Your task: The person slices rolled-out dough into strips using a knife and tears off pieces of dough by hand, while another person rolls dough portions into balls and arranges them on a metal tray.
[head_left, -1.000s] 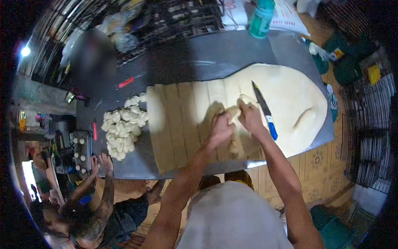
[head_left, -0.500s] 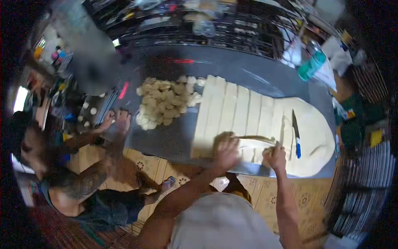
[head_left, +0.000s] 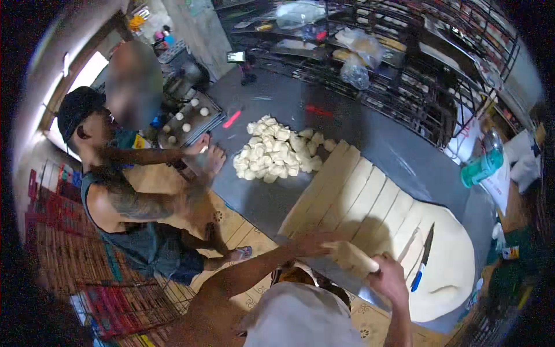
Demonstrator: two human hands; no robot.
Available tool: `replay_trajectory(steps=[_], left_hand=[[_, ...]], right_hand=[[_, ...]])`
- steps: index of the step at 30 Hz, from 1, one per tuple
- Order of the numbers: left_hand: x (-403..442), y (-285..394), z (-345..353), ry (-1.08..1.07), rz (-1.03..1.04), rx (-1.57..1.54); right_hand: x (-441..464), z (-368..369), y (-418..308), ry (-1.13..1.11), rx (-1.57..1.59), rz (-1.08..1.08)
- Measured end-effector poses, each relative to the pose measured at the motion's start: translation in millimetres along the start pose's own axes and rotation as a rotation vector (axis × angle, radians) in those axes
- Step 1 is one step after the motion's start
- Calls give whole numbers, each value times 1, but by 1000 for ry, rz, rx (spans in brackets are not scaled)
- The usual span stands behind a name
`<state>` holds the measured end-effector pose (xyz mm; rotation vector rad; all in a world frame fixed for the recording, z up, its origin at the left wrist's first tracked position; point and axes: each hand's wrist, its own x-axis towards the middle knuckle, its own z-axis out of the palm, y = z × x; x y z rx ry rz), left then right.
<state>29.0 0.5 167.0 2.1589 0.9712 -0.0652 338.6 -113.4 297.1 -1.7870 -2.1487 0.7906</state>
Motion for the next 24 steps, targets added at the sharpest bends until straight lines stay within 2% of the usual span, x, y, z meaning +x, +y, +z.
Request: replay_trajectory(steps=[2,4,5,7,8,11,12,14,15,17,19,20,22,23,24], left_hand=[[-29,-9,19,142,-6,224],[-20,-57,90,495,86,-270],[-28,-41,89,516,77,-260],[-45,-10,89,795,-71,284],[-41,-14,91,800,-76,276],[-19,-43,90,678,-75,-553],[-21,-24,53,623,-67,-829],[-27,3,-33,306,-169,195],[-9,-27,-20,302,-174,182],[54,-92,14,837,-153,718],[62,-79,-9,987,-272,560],[60,-87,5,1000,-264,553],[47,-90,38,784,-335,-32],[29,-84,51,799,-320,-31],[2,-81,67,825,-184,178]], right_hand=[[28,15,46,-27,-36,-19],[54,74,78,67,-691,-95],[67,77,83,77,-693,-117],[69,129,64,155,-507,-205],[75,148,45,186,-417,-240],[100,200,-2,289,-147,-348],[111,175,-31,316,-59,-389],[143,123,-87,-136,-481,-118],[152,135,-80,-150,-484,-118],[179,168,-42,354,-654,-173],[189,186,-41,565,-711,-29],[186,202,-31,572,-725,-29],[168,220,-15,425,-713,-136],[158,212,-21,157,-514,-46],[145,197,-32,-111,-308,41]])
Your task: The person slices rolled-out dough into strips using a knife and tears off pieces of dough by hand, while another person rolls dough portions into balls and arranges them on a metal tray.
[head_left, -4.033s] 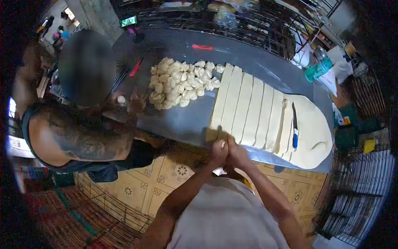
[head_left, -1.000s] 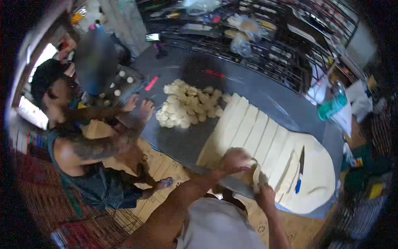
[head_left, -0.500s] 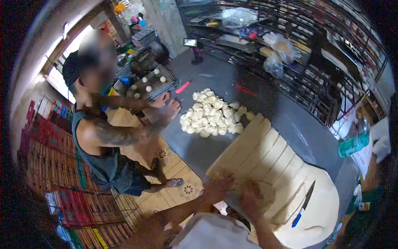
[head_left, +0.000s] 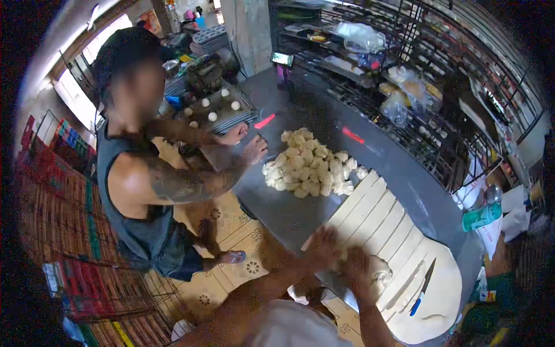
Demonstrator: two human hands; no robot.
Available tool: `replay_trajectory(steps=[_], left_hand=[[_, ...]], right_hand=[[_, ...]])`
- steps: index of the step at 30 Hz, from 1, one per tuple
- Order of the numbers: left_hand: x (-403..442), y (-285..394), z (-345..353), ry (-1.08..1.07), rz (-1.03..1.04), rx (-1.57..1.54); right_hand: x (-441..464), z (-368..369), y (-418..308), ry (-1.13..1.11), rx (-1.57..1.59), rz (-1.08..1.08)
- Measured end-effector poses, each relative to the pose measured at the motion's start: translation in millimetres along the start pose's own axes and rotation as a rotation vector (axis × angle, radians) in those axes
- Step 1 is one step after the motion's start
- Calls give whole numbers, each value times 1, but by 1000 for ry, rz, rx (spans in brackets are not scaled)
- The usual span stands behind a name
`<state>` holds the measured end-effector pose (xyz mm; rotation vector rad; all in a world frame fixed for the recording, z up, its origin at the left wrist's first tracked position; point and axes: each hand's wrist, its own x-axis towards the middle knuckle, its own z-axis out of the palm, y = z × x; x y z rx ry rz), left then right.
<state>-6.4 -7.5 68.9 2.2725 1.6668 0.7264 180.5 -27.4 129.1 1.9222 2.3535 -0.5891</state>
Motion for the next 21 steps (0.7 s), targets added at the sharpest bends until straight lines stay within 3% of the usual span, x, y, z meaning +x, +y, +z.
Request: replay_trajectory(steps=[1,3,4,8,9,13,14,18,19,21], left_hand=[[-22,-1,-5,48,198,133],[-48,2,-5,67,196,372],[-48,2,-5,62,200,363],[-46,10,-4,-199,-29,-286],[-46,13,-4,-255,-97,-444],[-46,24,-4,-455,-377,-1058],[-46,22,0,-445,-385,-1042],[-65,42,39,111,-395,-1249],[-67,52,38,116,-407,-1245],[-55,74,17,180,-487,-786]], right_hand=[[-14,-37,-20,10,-6,3],[-42,-93,-56,-331,-15,91],[-48,-82,-57,-336,-16,101],[-32,-18,-38,588,-28,-437],[-35,-22,-34,591,-28,-456],[-41,-49,-21,42,420,-436],[-44,-58,-24,44,431,-453],[-80,-85,-22,156,187,-648],[-80,-80,-18,147,194,-655],[-62,-61,-14,106,383,-545]])
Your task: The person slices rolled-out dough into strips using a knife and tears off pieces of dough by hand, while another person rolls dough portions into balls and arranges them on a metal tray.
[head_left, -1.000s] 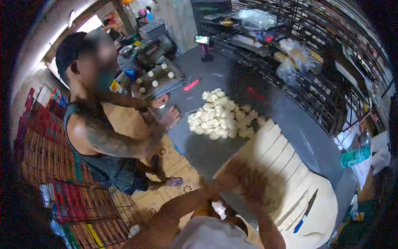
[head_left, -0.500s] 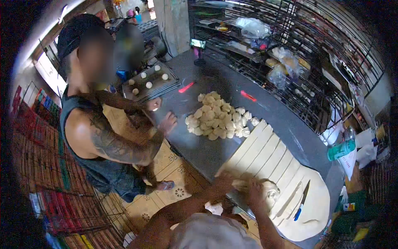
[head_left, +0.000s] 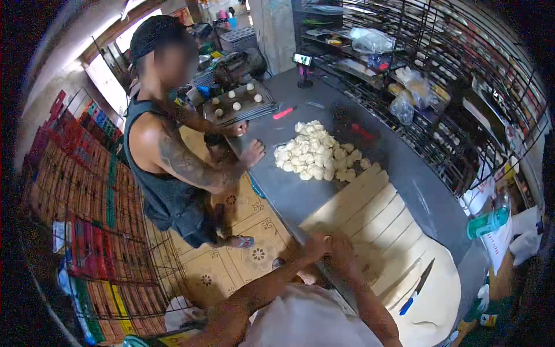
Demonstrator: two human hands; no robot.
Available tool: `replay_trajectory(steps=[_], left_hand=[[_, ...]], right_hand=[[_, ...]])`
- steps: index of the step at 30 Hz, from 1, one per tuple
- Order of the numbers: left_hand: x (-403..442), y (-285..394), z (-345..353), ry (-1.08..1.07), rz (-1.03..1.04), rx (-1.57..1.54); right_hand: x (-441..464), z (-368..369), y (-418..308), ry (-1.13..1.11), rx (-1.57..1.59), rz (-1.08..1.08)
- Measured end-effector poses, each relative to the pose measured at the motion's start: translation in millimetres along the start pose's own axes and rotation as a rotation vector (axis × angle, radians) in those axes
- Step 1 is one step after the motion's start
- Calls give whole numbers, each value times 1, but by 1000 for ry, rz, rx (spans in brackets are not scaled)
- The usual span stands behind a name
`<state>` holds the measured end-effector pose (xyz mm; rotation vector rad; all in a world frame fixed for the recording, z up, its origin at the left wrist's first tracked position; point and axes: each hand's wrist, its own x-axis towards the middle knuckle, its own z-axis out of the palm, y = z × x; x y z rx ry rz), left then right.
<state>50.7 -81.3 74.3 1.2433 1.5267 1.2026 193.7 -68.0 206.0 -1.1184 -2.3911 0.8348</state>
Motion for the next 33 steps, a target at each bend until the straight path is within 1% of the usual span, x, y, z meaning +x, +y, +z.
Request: replay_trajectory(steps=[2,4,5,7,8,11,12,13,16,17,18,19,20,21,22,24,25,26,27,28,29,32,33], left_hand=[[0,25,1,147,14,430],[14,20,2,100,-27,803],[18,33,-5,94,-25,801],[17,72,-24,27,15,700],[16,79,-24,22,18,694],[14,87,-23,114,-150,743],[13,87,-23,144,-207,758],[13,86,-24,135,-208,749],[26,88,-63,104,74,653],[30,90,-78,101,162,618],[42,98,-91,91,251,584],[46,102,-88,89,368,558],[72,115,-88,74,476,539],[75,121,-97,60,566,514],[73,124,-96,56,657,488],[72,41,-88,-505,-43,-158],[72,27,-84,-500,-45,-153],[38,8,-77,-473,17,-77],[31,-3,-54,-440,80,0],[34,-11,-48,-410,141,77],[31,-22,-48,-384,201,154],[10,-56,-50,-303,368,360],[10,-65,-33,-281,434,433]], right_hand=[[-1,16,12,30,184,144],[3,16,4,65,245,147],[11,12,-1,101,296,145],[21,6,-7,174,392,138],[22,9,-1,177,385,143],[18,39,51,-181,51,220],[16,45,58,-304,-61,246],[16,45,50,-306,-66,257],[32,30,-23,-163,-228,127],[32,27,-33,-122,-282,77],[18,43,-10,-128,-283,84],[27,63,8,-33,-218,132],[34,68,31,58,-138,187],[55,78,58,131,-57,245],[43,101,81,202,21,292],[27,140,124,345,184,394],[27,133,117,342,190,390],[12,118,116,296,194,366],[-10,107,117,249,197,337],[-5,103,102,203,201,309],[-37,89,109,158,204,287],[-40,55,83,7,196,230],[-30,43,67,-29,193,211]])
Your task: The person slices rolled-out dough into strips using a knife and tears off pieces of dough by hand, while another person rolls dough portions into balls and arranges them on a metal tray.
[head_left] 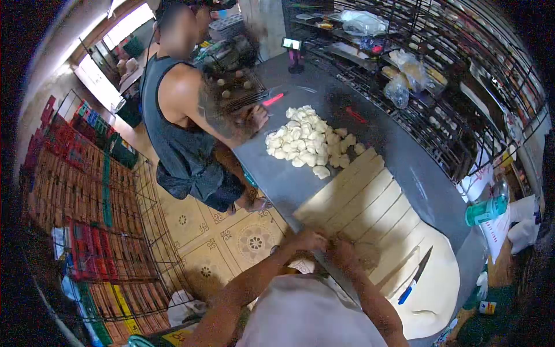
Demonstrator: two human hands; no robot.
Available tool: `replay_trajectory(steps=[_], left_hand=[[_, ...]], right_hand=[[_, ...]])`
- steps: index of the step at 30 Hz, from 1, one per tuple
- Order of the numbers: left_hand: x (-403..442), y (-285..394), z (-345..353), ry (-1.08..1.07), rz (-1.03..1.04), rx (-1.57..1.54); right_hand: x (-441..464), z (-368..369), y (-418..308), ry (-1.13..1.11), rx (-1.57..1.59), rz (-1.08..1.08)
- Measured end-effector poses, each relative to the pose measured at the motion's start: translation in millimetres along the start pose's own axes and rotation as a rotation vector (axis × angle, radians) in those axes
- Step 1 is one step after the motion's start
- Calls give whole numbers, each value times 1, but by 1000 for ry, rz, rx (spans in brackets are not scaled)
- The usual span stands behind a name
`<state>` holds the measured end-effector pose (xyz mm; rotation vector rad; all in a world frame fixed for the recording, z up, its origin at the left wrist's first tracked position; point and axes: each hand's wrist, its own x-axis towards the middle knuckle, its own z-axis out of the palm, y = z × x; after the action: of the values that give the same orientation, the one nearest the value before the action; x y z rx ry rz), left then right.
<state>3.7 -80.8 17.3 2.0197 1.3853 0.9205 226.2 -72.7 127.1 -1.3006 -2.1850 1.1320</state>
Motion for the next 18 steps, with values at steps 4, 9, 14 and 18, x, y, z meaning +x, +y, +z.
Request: replay_trajectory(steps=[4,9,14,18], left_hand=[[-24,-21,46,75,177,342],[-16,3,19,46,214,-156],[13,36,-12,-51,243,-704],[36,75,-25,-87,-69,-399]], right_hand=[[9,-32,-65,-176,-21,-66],[-14,-51,-96,-151,-231,39],[-3,-38,-63,-96,119,-9],[-3,-55,-77,-145,18,195]])
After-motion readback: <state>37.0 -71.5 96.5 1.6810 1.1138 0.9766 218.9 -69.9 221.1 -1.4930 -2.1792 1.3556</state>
